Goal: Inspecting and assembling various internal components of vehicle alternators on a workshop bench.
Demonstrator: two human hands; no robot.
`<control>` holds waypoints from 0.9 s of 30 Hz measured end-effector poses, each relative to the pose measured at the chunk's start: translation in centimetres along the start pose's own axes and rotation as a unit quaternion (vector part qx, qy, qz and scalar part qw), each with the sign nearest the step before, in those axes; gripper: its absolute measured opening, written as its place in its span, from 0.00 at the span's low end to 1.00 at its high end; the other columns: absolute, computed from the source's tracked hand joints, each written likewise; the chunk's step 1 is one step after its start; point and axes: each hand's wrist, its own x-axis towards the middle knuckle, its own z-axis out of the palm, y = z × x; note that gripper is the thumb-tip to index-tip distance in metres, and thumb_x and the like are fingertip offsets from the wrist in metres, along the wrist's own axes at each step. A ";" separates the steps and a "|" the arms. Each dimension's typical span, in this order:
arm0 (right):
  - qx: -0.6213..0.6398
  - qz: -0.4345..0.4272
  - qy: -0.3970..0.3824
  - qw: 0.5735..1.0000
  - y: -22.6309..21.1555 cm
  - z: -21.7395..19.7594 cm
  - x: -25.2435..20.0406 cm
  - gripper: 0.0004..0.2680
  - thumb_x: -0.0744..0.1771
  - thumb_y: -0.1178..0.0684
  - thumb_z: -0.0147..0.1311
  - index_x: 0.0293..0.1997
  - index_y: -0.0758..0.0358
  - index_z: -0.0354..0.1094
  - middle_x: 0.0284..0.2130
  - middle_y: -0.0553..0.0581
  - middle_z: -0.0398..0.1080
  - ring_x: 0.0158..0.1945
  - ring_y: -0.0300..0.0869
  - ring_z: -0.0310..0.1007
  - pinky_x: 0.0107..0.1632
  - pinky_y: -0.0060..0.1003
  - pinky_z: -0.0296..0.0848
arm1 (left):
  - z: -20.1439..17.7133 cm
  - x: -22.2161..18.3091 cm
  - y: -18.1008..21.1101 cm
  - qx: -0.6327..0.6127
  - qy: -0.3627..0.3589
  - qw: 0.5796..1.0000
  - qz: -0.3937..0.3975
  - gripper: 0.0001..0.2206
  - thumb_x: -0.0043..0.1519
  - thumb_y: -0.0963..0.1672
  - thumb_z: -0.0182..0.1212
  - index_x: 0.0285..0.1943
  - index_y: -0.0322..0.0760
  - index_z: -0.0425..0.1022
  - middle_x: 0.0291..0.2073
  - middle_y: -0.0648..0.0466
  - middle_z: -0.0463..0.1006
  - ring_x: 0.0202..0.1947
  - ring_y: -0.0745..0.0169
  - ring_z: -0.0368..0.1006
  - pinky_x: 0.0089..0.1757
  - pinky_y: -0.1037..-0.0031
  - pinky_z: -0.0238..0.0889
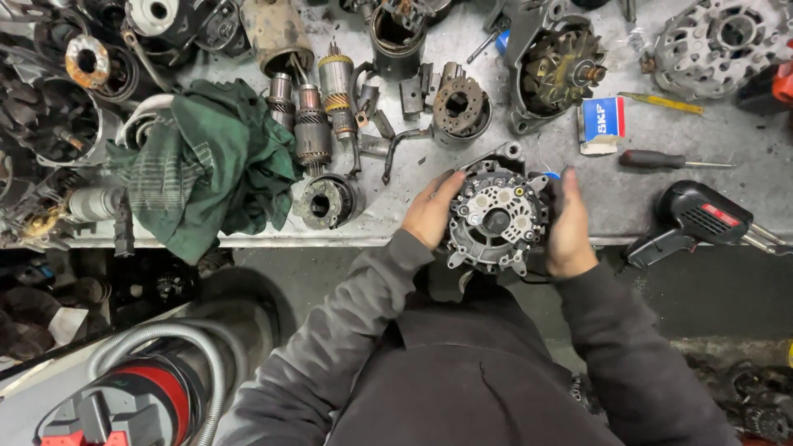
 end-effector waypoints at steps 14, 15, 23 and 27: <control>-0.141 0.089 -0.024 0.986 -1.0 0.9 3.2 0.19 0.71 0.41 0.44 0.59 0.69 0.69 0.48 0.56 0.76 0.45 0.38 0.75 0.50 0.35 0.73 | 0.4 1.0 -2.1 -0.001 0.036 0.998 0.060 0.27 0.67 0.52 0.51 0.66 0.26 0.71 0.59 0.40 0.78 0.62 0.53 0.72 0.61 0.73 0.57; -0.164 0.075 -0.019 0.984 -0.9 0.7 3.5 0.20 0.71 0.41 0.43 0.59 0.70 0.70 0.48 0.56 0.76 0.45 0.38 0.75 0.51 0.34 0.73 | 0.4 1.2 -2.2 -0.003 0.034 0.997 0.069 0.25 0.66 0.51 0.50 0.65 0.26 0.72 0.58 0.40 0.79 0.61 0.54 0.73 0.60 0.74 0.58; -0.286 -0.003 -0.007 0.958 0.9 -1.3 4.9 0.22 0.72 0.39 0.41 0.58 0.73 0.71 0.49 0.59 0.77 0.47 0.36 0.72 0.53 0.34 0.69 | 0.3 0.5 -1.9 0.015 0.052 0.995 0.085 0.22 0.65 0.48 0.51 0.62 0.28 0.75 0.52 0.41 0.83 0.55 0.57 0.76 0.57 0.74 0.62; -0.289 -0.017 0.007 0.957 1.5 -1.8 5.5 0.21 0.72 0.40 0.43 0.58 0.72 0.70 0.52 0.60 0.75 0.51 0.38 0.71 0.56 0.35 0.68 | 0.3 1.2 -2.9 0.004 0.055 0.995 0.087 0.22 0.65 0.48 0.52 0.62 0.28 0.76 0.51 0.40 0.83 0.53 0.57 0.76 0.56 0.73 0.64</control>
